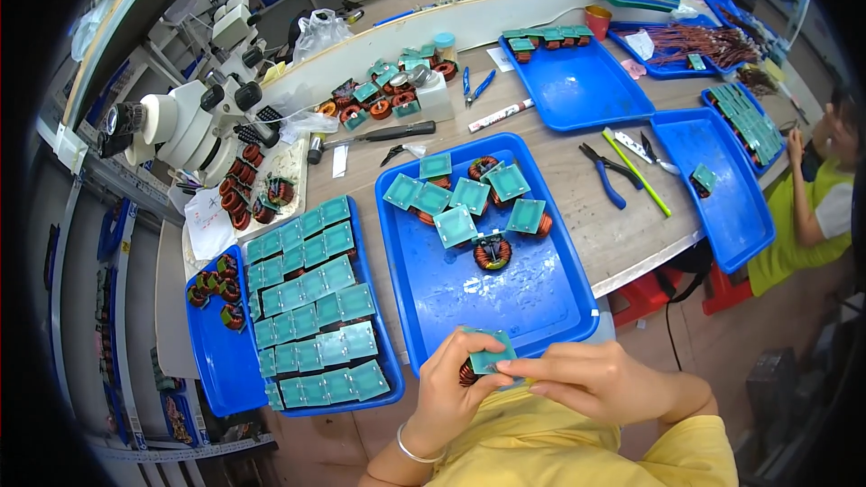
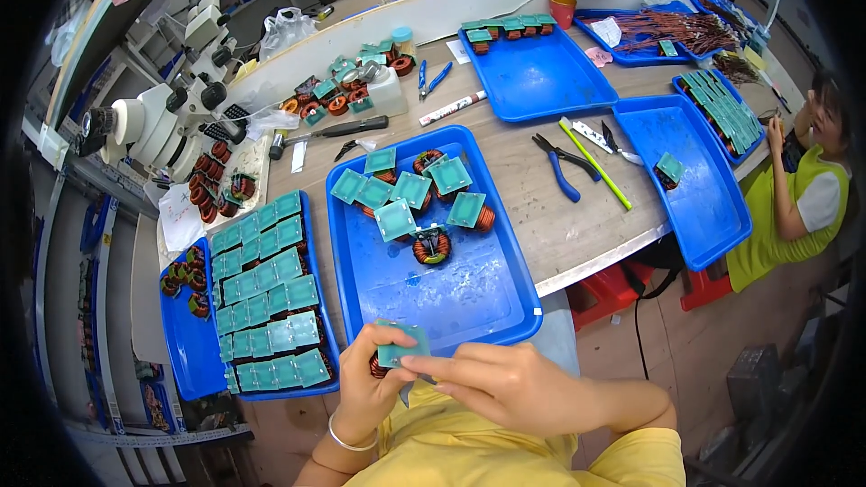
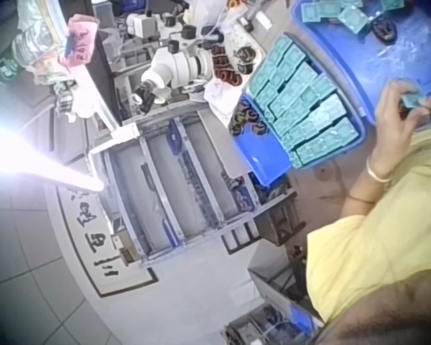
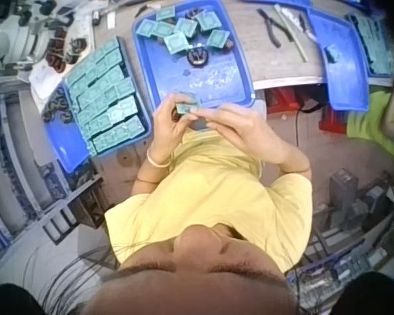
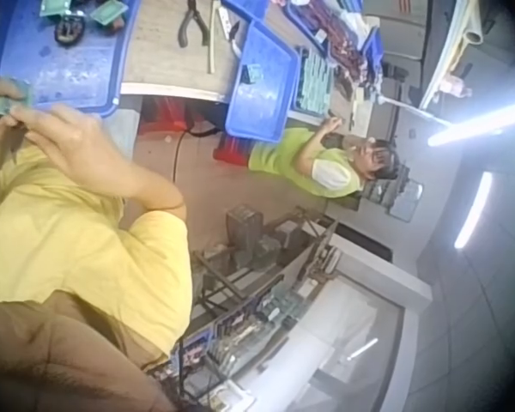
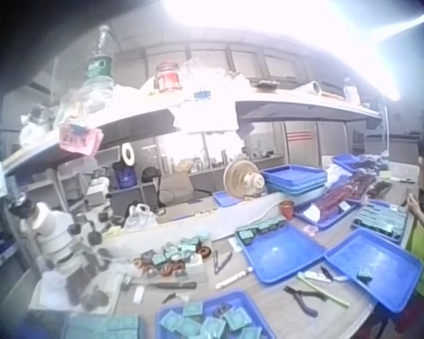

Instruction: Assembling and inspecting electronic components at a workstation.

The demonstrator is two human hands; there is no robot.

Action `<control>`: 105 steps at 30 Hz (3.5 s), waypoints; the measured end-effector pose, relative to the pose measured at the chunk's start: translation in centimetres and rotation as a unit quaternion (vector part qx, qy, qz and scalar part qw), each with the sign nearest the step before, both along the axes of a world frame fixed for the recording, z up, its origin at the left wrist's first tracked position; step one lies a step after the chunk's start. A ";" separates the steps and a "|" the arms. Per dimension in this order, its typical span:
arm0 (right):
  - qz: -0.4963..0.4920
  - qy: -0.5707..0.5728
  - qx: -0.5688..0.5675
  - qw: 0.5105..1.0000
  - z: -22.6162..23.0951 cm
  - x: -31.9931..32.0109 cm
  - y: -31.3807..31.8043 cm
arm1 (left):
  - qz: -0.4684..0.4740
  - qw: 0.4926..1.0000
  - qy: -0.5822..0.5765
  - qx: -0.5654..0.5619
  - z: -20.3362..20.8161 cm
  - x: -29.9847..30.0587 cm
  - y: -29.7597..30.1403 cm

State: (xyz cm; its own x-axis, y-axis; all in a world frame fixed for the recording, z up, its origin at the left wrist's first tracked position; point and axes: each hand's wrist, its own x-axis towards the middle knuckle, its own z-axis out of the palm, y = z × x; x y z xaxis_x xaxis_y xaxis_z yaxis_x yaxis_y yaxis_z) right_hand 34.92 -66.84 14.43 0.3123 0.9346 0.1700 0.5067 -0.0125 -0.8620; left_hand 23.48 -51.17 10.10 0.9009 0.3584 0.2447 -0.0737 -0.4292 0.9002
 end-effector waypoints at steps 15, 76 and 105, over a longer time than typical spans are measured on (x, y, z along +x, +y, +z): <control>0.060 0.100 0.004 0.993 -0.2 0.7 0.2 | -0.045 0.994 0.004 -0.095 0.1 0.0 0.2; -0.029 0.077 -0.058 0.995 3.3 0.6 0.4 | -0.130 0.948 -0.015 -0.291 0.7 1.3 -0.1; 0.024 -0.030 -0.089 0.995 2.5 1.0 0.6 | -0.026 0.999 -0.033 -0.028 0.9 1.3 0.4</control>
State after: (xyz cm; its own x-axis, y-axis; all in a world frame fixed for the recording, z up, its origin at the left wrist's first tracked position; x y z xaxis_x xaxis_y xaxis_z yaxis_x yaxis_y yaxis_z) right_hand 35.89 -66.20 16.89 0.2615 0.9651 0.0164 0.5603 -0.1380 -0.8167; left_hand 24.77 -50.77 11.01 0.9010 0.3263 0.2857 -0.1553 -0.3723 0.9150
